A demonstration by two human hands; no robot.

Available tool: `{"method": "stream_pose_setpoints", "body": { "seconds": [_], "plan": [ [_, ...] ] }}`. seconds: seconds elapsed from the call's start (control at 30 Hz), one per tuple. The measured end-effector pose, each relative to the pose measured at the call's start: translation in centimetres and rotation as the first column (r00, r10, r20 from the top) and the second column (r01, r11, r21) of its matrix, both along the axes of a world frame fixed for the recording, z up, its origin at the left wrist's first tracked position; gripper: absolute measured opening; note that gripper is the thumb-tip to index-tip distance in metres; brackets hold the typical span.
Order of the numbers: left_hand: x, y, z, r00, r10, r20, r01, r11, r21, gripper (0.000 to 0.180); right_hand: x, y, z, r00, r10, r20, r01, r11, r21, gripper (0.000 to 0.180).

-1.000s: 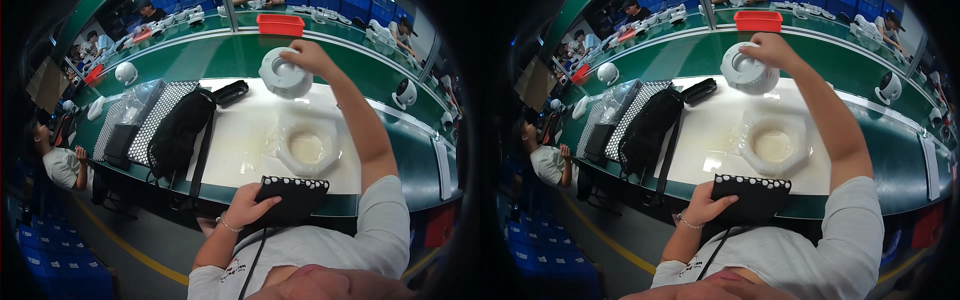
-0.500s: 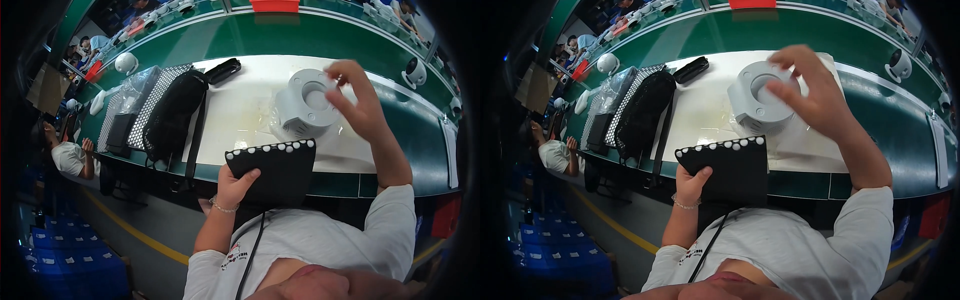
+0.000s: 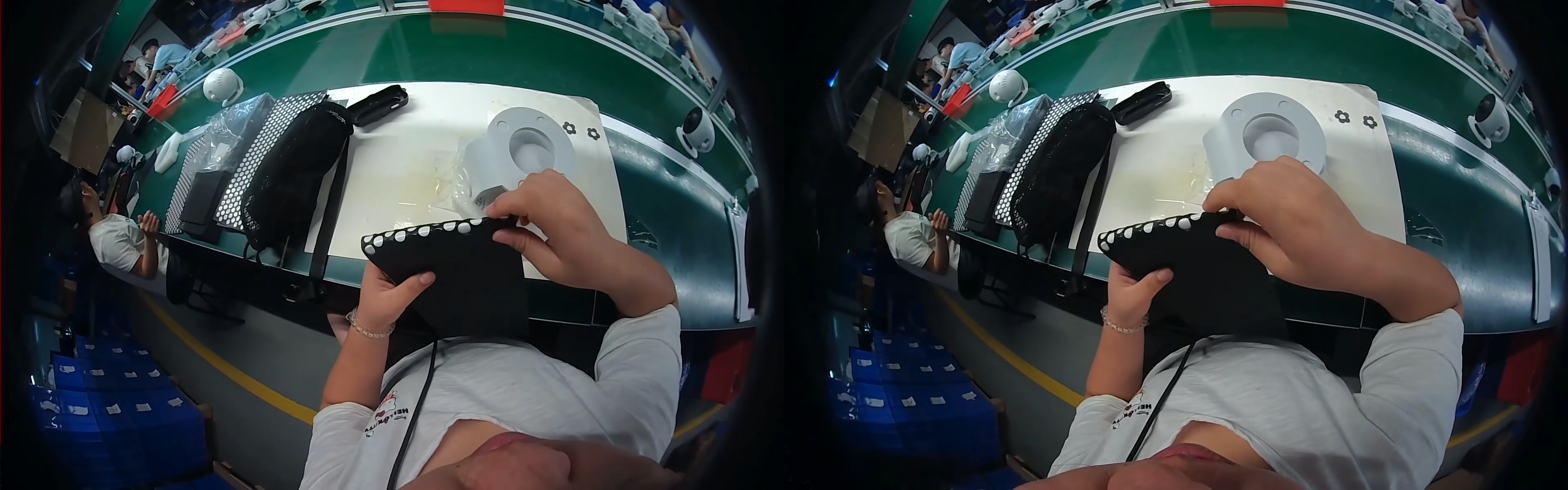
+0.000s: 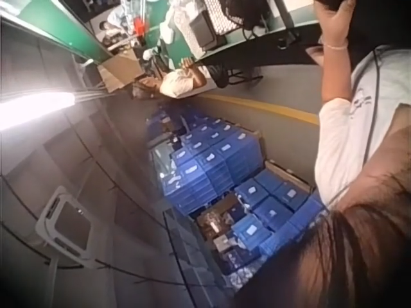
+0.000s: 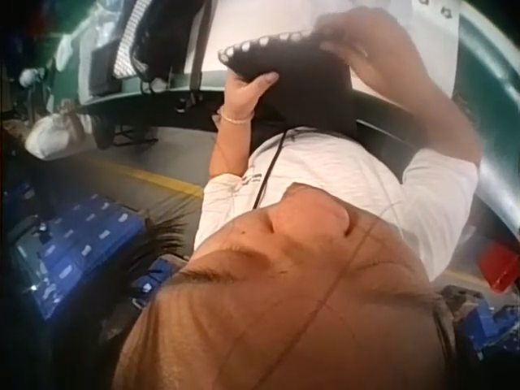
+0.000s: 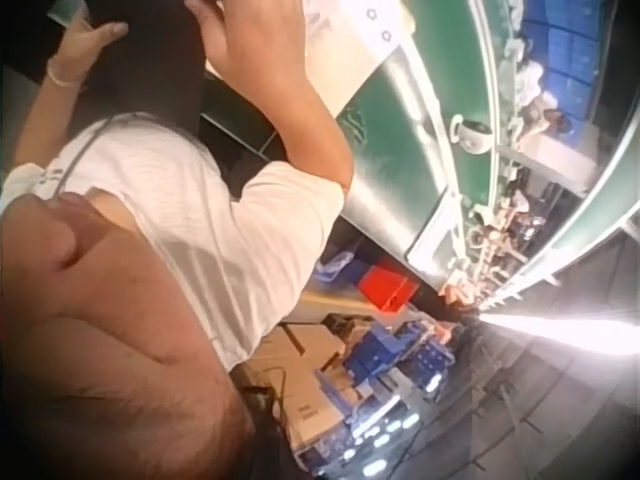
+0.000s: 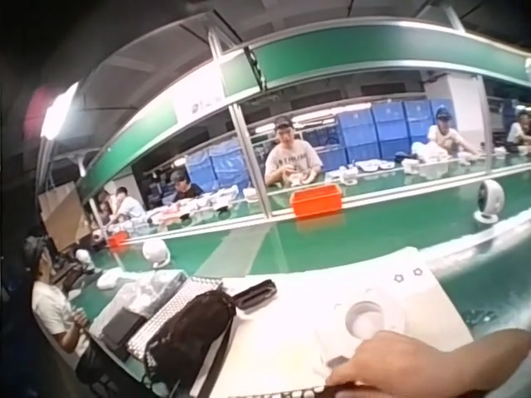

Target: Assembling components of security camera housings on a production line.

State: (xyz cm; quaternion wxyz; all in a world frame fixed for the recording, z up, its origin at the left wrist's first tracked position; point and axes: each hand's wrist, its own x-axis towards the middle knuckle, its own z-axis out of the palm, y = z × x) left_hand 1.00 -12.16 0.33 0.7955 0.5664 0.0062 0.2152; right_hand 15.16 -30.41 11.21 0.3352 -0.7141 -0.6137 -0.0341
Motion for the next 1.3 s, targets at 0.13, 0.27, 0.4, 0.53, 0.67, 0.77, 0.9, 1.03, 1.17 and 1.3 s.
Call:
{"method": "stream_pose_setpoints", "body": {
  "seconds": [0.13, 0.27, 0.4, 0.53, 0.67, 0.77, 0.9, 1.03, 1.17, 1.3],
  "plan": [
    [-0.2, 0.1, -1.0, 1.000, 0.005, 0.019, -0.005, 1.000, -0.005, 0.029, -0.2, -0.2, 0.6, 0.995, 0.003, -0.098, -0.001, 1.000, 0.022, 0.021],
    [-0.4, -0.2, -1.0, 0.999, 0.047, 0.013, -0.048, 0.997, 0.053, 0.025, 0.1, 0.1, 0.9, 0.999, 0.052, 0.018, -0.053, 0.997, 0.054, 0.014],
    [-0.2, -0.1, -0.5, 0.999, 0.031, -0.030, -0.027, 0.992, 0.123, 0.023, 0.2, 0.2, 0.5, 0.994, 0.063, 0.086, -0.067, 0.997, 0.042, 0.016],
    [-0.2, 0.0, -0.7, 0.998, 0.046, -0.038, -0.040, 0.988, 0.149, 0.018, 0.3, 0.3, 0.1, 0.999, 0.045, 0.022, -0.047, 0.994, 0.101, 0.022],
    [-0.3, 0.0, -1.0, 0.999, 0.041, -0.016, -0.036, 0.977, 0.210, 0.018, -0.5, 0.9, -0.2, 0.996, 0.093, 0.014, -0.094, 0.987, 0.127, 0.037],
    [-0.1, -0.1, -0.7, 0.999, 0.028, -0.021, -0.023, 0.973, 0.229, 0.020, -0.9, 1.2, -0.6, 0.992, 0.098, 0.077, -0.104, 0.992, 0.067, 0.043],
    [-0.1, -0.1, -0.6, 1.000, 0.025, -0.015, -0.020, 0.963, 0.268, 0.021, -1.1, 1.4, -0.8, 0.990, 0.132, 0.056, -0.134, 0.991, 0.020, 0.044],
    [-0.2, -0.1, -0.6, 1.000, 0.026, -0.004, -0.023, 0.956, 0.291, 0.023, -1.2, 1.6, -0.5, 0.986, 0.102, 0.129, -0.106, 0.994, 0.022, 0.043],
    [-0.2, 0.0, -0.4, 1.000, -0.003, -0.003, 0.004, 0.959, 0.285, 0.024, -1.0, 1.3, -0.6, 0.983, 0.179, 0.027, -0.179, 0.984, -0.008, 0.046],
    [-0.1, 0.1, -0.7, 1.000, -0.023, 0.004, 0.020, 0.942, 0.334, 0.025, -1.4, 2.3, -2.0, 0.973, 0.228, -0.039, -0.212, 0.946, 0.246, 0.050]
  ]
}}
